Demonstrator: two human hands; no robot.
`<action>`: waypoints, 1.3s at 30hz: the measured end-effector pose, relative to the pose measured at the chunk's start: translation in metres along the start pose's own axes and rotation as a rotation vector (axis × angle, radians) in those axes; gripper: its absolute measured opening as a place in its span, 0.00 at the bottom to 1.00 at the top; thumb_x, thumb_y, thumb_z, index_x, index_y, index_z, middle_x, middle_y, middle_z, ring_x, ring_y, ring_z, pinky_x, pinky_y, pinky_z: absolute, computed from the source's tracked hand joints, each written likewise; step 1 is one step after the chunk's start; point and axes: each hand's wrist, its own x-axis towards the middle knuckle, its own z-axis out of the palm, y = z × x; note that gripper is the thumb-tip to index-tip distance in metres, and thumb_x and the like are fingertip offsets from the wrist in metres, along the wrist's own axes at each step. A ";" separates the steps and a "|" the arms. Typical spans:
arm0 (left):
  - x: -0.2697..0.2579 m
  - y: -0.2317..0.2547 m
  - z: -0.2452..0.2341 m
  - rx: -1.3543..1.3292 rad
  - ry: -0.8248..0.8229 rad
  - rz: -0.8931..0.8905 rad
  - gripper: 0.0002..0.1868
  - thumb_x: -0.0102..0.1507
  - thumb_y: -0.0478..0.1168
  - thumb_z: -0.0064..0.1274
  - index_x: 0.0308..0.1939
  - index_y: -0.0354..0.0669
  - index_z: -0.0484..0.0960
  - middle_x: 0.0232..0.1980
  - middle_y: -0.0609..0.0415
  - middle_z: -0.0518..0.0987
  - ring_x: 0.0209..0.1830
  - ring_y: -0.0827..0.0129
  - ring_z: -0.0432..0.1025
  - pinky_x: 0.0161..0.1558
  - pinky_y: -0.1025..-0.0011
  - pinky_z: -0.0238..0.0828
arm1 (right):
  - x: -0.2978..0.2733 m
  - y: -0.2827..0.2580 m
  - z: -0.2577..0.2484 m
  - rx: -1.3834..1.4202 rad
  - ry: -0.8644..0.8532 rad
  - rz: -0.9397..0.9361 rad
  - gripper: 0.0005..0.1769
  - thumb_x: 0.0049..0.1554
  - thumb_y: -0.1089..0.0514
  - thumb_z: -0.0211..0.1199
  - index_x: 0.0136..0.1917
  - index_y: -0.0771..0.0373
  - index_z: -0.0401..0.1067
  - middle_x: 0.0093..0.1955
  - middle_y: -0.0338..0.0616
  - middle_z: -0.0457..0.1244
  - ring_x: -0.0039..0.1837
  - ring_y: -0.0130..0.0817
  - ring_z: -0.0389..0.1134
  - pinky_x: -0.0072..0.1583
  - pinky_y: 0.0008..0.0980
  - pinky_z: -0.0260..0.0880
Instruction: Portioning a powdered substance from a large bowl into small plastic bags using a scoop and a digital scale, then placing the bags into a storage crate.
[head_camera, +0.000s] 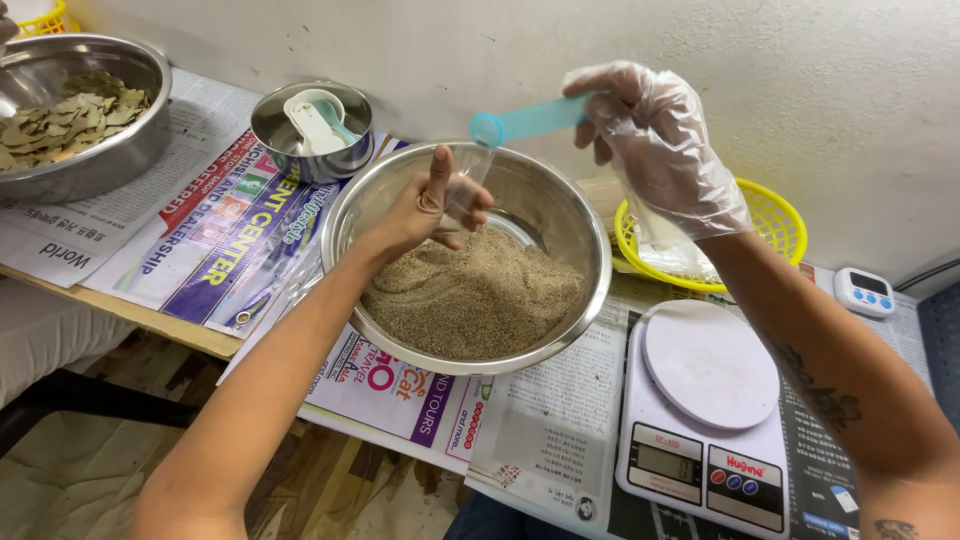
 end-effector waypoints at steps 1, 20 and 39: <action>0.007 -0.009 -0.004 0.135 0.082 -0.023 0.33 0.60 0.61 0.36 0.45 0.37 0.83 0.37 0.46 0.84 0.30 0.67 0.79 0.24 0.79 0.76 | -0.002 0.000 -0.004 -0.103 0.032 0.100 0.13 0.70 0.69 0.48 0.61 0.62 0.72 0.40 0.43 0.65 0.39 0.25 0.63 0.39 0.21 0.64; -0.013 0.027 0.025 -0.167 -0.089 -0.052 0.60 0.53 0.83 0.13 0.64 0.38 0.71 0.53 0.39 0.79 0.53 0.52 0.77 0.45 0.61 0.83 | -0.101 -0.032 0.010 -0.968 -0.522 0.075 0.14 0.65 0.44 0.51 0.49 0.51 0.73 0.45 0.44 0.68 0.52 0.51 0.69 0.52 0.48 0.69; 0.031 -0.006 0.239 -0.608 -0.232 0.246 0.27 0.70 0.63 0.46 0.49 0.43 0.80 0.44 0.49 0.83 0.50 0.64 0.78 0.57 0.61 0.76 | -0.202 -0.022 -0.024 -0.011 0.338 0.346 0.09 0.59 0.65 0.66 0.54 0.65 0.78 0.46 0.44 0.71 0.50 0.26 0.68 0.55 0.33 0.73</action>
